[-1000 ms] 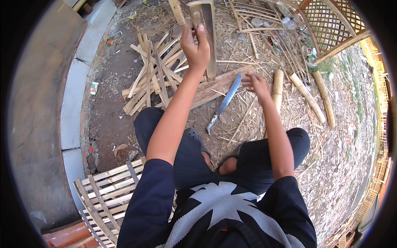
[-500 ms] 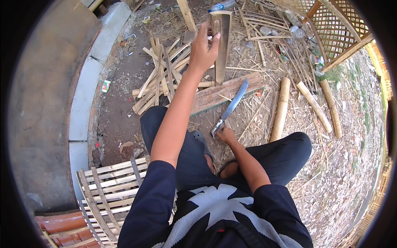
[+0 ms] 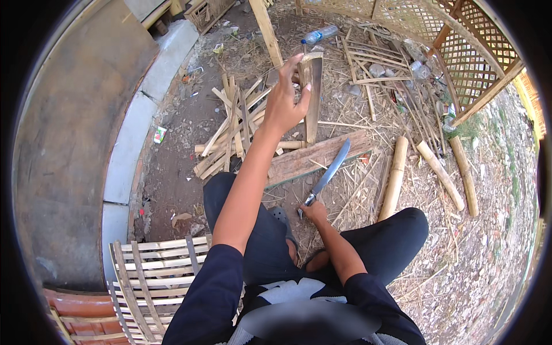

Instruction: The person splits bamboo pieces lengthwise using a machete, striking the blade with a bamboo club, and pulls the split strips apart by hand.

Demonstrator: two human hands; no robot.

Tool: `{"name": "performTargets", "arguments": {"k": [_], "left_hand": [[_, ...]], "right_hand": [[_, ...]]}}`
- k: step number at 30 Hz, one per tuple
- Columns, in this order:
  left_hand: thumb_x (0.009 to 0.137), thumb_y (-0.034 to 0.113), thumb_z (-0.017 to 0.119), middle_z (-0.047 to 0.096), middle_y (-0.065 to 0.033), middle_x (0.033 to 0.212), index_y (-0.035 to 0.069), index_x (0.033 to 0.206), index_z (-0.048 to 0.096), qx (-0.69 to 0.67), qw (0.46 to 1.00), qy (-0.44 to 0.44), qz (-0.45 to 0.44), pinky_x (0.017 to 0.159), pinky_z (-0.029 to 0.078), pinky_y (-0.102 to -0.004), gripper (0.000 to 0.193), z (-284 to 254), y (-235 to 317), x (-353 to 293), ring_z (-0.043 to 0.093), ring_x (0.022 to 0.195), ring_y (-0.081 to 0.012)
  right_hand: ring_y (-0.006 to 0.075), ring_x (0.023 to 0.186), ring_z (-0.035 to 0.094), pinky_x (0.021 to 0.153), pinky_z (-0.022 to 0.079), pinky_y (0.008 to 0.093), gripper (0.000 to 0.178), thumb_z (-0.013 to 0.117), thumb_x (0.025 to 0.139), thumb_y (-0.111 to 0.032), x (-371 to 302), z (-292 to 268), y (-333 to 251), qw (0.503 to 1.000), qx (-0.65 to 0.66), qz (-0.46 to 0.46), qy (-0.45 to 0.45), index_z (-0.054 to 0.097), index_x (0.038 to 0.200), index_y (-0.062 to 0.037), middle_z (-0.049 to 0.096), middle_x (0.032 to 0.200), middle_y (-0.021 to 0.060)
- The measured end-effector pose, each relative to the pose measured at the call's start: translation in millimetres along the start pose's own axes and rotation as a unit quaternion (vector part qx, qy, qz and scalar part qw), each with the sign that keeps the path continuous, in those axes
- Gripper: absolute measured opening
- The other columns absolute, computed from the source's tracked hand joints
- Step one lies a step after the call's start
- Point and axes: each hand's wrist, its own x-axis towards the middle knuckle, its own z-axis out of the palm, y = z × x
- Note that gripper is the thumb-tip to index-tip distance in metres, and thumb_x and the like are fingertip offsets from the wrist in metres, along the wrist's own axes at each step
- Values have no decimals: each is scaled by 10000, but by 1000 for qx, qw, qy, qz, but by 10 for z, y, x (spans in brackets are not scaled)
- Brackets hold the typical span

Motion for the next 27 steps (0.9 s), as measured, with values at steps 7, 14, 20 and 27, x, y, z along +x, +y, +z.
{"name": "performTargets", "arguments": {"k": [7,14,20,27], "left_hand": [[937,92,624,533,-183,1289,84,1407,307,-4,999,34,14,764,503,-349,566,-134,181,136,640,1050,-264],[942,102,645,648,-114,1014,60,1304,422,-26,997,72,14,673,493,-287,427,-402,336,146,645,798,-156],[923,97,675,653,-95,909,69,1247,496,-112,989,80,-45,637,497,-266,372,-500,698,142,634,725,-127],[929,249,678,690,-186,831,-33,1122,581,-39,999,8,11,656,558,-352,356,-673,647,207,708,728,-266]], "right_hand": [[386,1039,682,898,541,454,713,808,673,-520,140,232,22,997,44,56,25,687,1040,80,697,1056,279],[312,767,712,665,556,446,514,777,738,-434,149,361,40,960,248,73,110,679,848,59,700,847,228],[279,699,682,648,541,434,537,855,696,-458,-34,601,96,987,127,42,93,670,839,25,679,771,174],[321,721,668,639,522,454,313,763,745,-235,253,817,523,973,210,78,57,660,873,32,656,760,160]]}}
